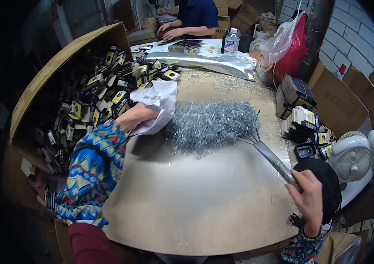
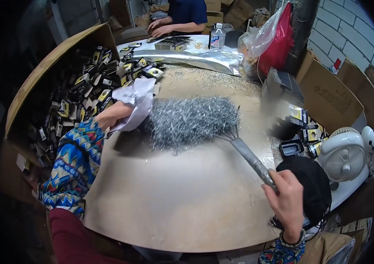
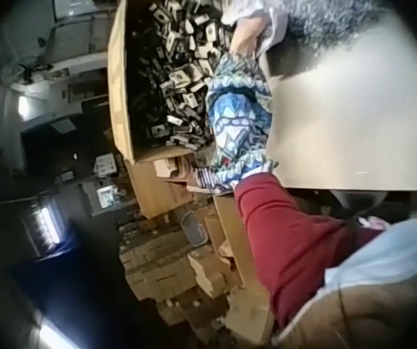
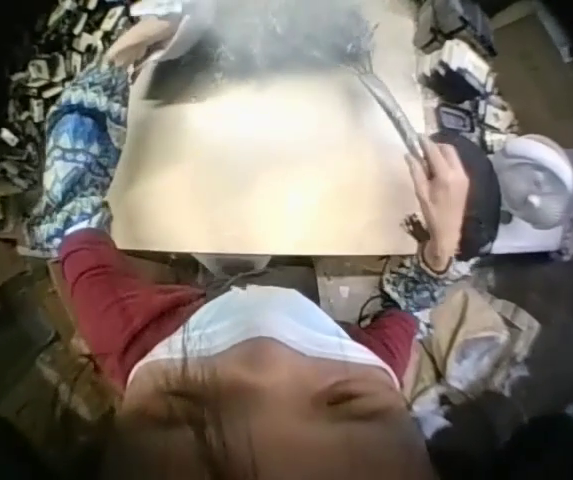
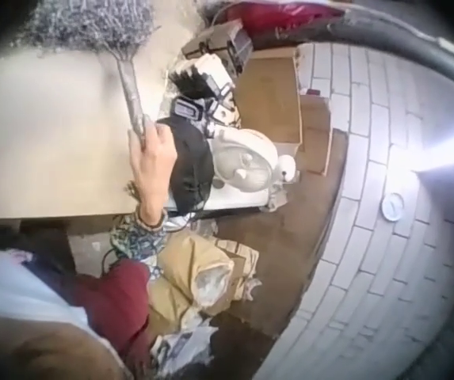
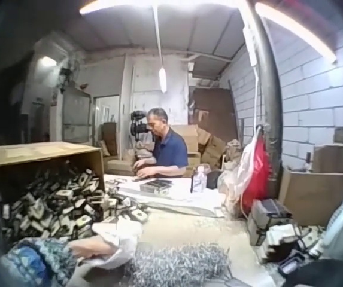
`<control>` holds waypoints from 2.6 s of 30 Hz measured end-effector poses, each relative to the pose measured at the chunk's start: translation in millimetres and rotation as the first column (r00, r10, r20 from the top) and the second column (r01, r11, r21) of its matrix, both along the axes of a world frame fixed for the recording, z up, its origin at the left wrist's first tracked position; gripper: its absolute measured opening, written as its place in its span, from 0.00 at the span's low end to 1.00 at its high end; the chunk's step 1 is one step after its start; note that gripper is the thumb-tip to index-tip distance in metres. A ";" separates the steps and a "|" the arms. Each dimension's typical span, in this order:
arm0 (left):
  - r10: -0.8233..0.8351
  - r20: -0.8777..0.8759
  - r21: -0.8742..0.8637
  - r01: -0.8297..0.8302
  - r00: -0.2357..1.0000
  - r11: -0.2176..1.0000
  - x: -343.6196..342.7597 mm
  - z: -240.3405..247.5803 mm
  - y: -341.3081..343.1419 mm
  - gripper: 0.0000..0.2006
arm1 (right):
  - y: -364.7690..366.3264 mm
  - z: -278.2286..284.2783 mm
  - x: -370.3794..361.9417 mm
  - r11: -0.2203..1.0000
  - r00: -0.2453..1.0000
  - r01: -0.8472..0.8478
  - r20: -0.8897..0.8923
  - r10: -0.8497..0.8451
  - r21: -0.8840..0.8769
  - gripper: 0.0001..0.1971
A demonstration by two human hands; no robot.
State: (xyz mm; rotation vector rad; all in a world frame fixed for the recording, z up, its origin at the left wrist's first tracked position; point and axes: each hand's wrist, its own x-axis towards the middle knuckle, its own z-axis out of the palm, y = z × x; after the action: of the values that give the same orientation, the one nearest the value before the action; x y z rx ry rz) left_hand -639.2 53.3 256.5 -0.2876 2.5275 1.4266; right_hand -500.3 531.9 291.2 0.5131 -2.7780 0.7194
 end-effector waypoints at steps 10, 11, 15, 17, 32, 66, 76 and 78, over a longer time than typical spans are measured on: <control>0.159 -0.404 -0.119 -0.223 0.901 0.967 118.6 -7.8 13.7 0.29 | -81.1 -0.1 -6.8 0.235 0.912 -0.408 -0.378 0.163 -0.882 0.07; 0.069 -0.478 -0.187 -0.178 0.876 0.966 116.5 1.1 18.8 0.30 | -84.3 -3.4 -10.1 0.324 0.925 -0.381 -0.355 0.138 -0.866 0.04; 0.280 -0.573 0.255 -0.157 0.770 0.954 138.5 78.2 35.4 0.24 | -104.1 49.0 -13.2 -0.139 0.803 -0.591 -0.597 -0.004 -0.794 0.09; 0.325 -0.620 0.247 -0.216 0.714 0.945 149.2 80.4 21.2 0.20 | -100.9 70.3 -3.3 -0.322 0.765 -0.580 -0.636 0.101 -0.748 0.08; 0.511 -0.436 0.713 -0.062 0.741 0.698 132.2 174.9 85.5 0.14 | -122.2 115.0 17.9 0.139 0.869 -0.490 -0.494 0.010 -0.860 0.07; 0.501 -0.712 0.054 -0.673 0.492 0.738 83.5 139.7 -76.3 0.33 | -194.0 178.3 -48.4 -0.018 0.853 -0.522 -0.522 -0.026 -0.853 0.13; 0.342 -0.926 0.199 -0.564 0.160 0.802 68.5 143.5 -90.6 0.30 | -195.9 212.6 -10.9 -0.322 0.821 -0.571 -0.533 -0.204 -0.756 0.11; 0.337 -0.921 0.159 -0.600 0.196 0.784 65.1 140.2 -89.2 0.27 | -203.0 213.4 -30.5 -0.146 0.782 -0.620 -0.595 -0.185 -0.771 0.12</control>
State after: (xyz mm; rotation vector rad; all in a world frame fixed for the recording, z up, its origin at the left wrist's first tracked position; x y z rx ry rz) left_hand -574.0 -35.9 396.7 -0.4267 3.8712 1.8525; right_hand -530.8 328.9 504.5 0.6585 -0.8022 2.0483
